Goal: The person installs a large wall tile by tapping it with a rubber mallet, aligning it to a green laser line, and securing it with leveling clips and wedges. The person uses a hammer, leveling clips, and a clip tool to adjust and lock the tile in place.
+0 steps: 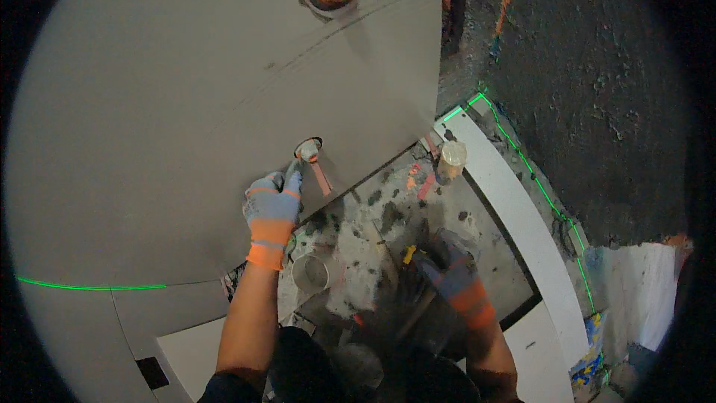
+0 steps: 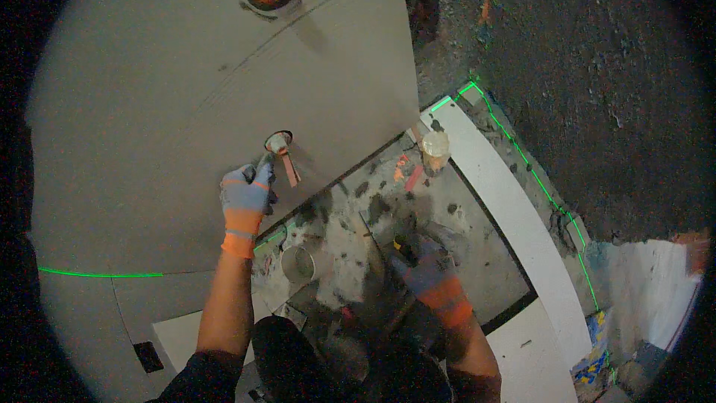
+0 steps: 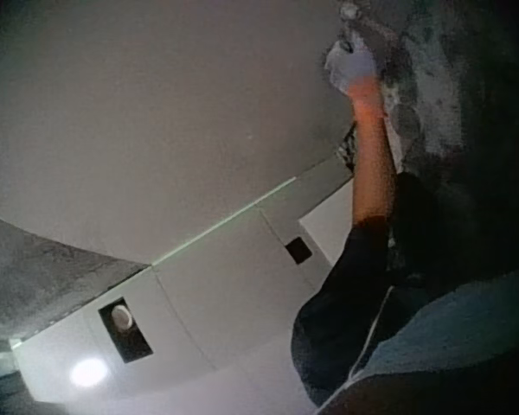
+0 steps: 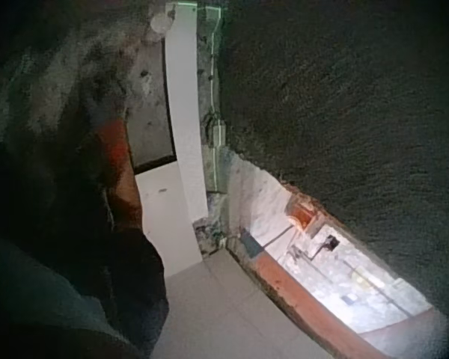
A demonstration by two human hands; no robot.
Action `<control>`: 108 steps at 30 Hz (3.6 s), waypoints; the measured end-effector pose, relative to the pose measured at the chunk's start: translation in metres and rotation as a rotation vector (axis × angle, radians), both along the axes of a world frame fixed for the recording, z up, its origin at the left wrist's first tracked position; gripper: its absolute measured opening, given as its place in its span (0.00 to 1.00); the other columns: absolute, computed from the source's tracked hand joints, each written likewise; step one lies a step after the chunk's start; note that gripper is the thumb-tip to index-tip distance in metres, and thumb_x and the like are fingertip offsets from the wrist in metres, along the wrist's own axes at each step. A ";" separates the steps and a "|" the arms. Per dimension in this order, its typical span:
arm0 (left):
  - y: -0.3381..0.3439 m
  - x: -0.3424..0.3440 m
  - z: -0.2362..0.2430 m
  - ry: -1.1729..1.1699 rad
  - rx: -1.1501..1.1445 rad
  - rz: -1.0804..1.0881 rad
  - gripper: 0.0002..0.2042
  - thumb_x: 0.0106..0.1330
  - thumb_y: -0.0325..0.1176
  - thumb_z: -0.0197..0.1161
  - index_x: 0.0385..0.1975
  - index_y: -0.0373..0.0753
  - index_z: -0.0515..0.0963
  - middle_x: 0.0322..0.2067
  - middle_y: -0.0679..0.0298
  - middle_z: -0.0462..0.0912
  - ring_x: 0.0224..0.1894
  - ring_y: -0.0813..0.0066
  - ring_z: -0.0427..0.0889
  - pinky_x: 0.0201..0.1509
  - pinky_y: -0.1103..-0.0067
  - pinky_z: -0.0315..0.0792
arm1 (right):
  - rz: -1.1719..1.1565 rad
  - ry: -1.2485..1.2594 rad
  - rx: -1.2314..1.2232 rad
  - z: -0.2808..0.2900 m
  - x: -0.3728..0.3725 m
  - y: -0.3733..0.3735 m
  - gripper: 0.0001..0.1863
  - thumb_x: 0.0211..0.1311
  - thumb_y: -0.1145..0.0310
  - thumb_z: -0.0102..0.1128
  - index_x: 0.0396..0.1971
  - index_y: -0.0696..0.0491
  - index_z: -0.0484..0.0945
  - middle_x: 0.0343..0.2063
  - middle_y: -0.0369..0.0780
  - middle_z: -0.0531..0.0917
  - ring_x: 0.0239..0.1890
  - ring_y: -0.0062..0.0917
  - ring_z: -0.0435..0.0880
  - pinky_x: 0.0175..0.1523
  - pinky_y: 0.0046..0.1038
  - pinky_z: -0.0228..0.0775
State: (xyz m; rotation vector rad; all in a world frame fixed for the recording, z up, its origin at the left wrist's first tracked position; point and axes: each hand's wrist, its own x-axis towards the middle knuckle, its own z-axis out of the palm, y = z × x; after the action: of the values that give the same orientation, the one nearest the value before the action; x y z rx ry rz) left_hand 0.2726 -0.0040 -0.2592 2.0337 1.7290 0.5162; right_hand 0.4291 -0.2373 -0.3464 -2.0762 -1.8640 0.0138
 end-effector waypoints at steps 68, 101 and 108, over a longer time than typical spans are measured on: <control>-0.003 0.025 0.034 -0.111 -0.071 -0.361 0.06 0.56 0.26 0.50 0.26 0.31 0.72 0.12 0.63 0.73 0.10 0.82 0.68 0.12 0.85 0.62 | -0.344 0.915 -0.268 -0.001 -0.007 0.071 0.26 0.49 0.52 0.51 0.42 0.58 0.67 0.37 0.50 0.73 0.39 0.40 0.73 0.42 0.34 0.66; -0.139 -0.140 -0.108 0.606 -0.476 -0.511 0.20 0.55 0.42 0.51 0.46 0.42 0.67 0.37 0.54 0.75 0.39 0.55 0.73 0.42 0.68 0.67 | -0.742 0.553 -0.769 -0.091 -0.004 -0.026 0.28 0.47 0.48 0.51 0.40 0.58 0.71 0.38 0.48 0.75 0.42 0.39 0.73 0.47 0.33 0.64; -0.137 -0.139 -0.131 0.480 -0.672 -0.508 0.27 0.52 0.50 0.49 0.50 0.43 0.62 0.43 0.51 0.71 0.43 0.52 0.71 0.47 0.65 0.64 | -0.913 0.467 -0.578 -0.121 -0.030 -0.029 0.31 0.44 0.42 0.51 0.38 0.54 0.72 0.33 0.46 0.77 0.40 0.38 0.74 0.43 0.33 0.65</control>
State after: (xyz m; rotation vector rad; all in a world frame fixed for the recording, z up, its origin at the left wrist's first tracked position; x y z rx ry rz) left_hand 0.1339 -0.1413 -0.3900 2.0299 1.2591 -0.6731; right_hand 0.3992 -0.2661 -0.4669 -2.7889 -0.5694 0.7999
